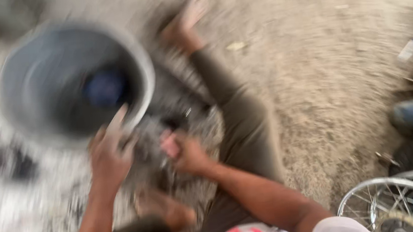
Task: The person sits on the ground and repeatedly hammers small metal pieces on an anvil, then uses pliers to bend and shape them. The person handles the metal pieces one at a time, alternating between hammering and plier manipulation.
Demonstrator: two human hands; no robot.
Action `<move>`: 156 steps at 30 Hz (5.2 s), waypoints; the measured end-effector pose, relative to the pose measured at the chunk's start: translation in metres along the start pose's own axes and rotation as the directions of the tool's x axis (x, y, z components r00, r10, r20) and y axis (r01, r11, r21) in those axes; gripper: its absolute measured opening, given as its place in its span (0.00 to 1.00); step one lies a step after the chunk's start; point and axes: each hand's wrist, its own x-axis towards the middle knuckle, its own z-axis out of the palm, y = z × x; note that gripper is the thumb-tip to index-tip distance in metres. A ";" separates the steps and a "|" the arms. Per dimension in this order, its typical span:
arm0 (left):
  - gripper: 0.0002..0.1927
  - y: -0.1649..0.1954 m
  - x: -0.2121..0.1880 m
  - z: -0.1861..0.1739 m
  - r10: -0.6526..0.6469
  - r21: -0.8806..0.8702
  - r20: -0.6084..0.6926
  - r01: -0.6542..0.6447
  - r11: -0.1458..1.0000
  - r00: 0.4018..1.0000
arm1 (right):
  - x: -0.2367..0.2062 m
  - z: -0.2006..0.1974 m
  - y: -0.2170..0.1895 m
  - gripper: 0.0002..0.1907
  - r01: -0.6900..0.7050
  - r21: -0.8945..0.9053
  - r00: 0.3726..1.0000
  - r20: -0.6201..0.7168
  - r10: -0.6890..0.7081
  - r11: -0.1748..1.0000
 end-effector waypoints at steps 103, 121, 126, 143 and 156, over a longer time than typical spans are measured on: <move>0.07 -0.008 -0.001 0.000 -0.184 -0.191 -0.085 0.165 0.968 0.979 | 0.010 -0.028 -0.032 0.09 -0.008 -0.156 0.966 0.255 0.048 0.988; 0.19 -0.014 -0.005 -0.001 0.047 0.054 -0.019 -0.045 0.997 0.999 | 0.020 -0.042 -0.035 0.13 0.050 -0.230 0.939 0.342 0.033 0.972; 0.24 -0.015 -0.008 0.001 0.124 0.180 0.025 -0.126 0.976 0.992 | 0.021 -0.047 -0.040 0.15 -0.004 -0.276 0.914 0.389 0.115 0.961; 0.15 -0.010 -0.005 0.001 -0.025 0.021 0.007 0.025 0.999 1.000 | 0.017 -0.040 -0.036 0.18 -0.205 -0.243 0.874 0.390 0.289 0.948; 0.21 -0.011 -0.003 0.005 -0.120 -0.188 0.013 0.121 0.975 0.993 | 0.017 -0.037 -0.025 0.14 0.122 -0.302 0.976 0.209 -0.059 0.946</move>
